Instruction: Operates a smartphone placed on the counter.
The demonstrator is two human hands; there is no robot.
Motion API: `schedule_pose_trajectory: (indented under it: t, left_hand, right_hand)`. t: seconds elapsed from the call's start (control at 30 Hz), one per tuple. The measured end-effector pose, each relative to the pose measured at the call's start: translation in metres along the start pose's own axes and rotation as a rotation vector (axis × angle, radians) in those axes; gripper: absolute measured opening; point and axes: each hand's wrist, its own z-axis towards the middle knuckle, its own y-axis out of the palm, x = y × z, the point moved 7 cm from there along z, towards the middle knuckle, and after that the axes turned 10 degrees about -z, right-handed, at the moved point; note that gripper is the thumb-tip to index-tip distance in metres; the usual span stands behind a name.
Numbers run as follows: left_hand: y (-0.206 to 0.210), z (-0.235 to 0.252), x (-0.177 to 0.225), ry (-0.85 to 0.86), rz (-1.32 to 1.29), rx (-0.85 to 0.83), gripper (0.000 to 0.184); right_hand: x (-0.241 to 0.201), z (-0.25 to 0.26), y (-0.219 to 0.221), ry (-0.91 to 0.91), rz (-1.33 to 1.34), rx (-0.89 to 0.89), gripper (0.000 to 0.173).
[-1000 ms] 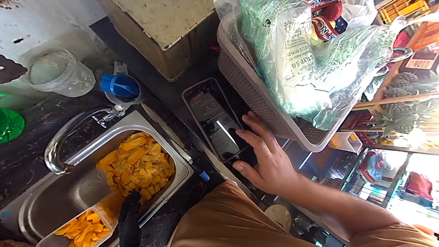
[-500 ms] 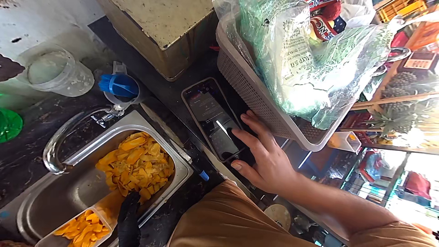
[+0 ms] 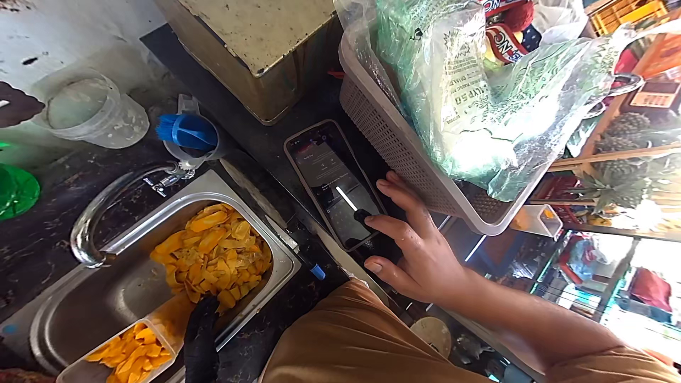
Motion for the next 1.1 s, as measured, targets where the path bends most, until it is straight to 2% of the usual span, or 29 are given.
schedule_pose_trajectory:
  t: [0.37, 0.7, 0.97, 1.1]
  left_hand:
    - [0.000, 0.000, 0.001, -0.007, 0.006, 0.008, 0.052]
    - [0.000, 0.001, 0.000, -0.024, 0.015, 0.022, 0.053]
    - [0.000, -0.001, 0.001, -0.031, 0.003, 0.025, 0.053]
    - [0.000, -0.001, 0.002, -0.030, 0.001, 0.026, 0.052]
  right_hand:
    - [-0.005, 0.015, 0.008, -0.010, -0.039, -0.054, 0.056]
    - [-0.012, 0.012, 0.012, -0.092, -0.067, -0.089, 0.052]
    - [-0.006, 0.013, 0.009, -0.007, -0.062, -0.064, 0.054]
    - [-0.009, 0.014, 0.010, -0.049, -0.050, -0.067, 0.054]
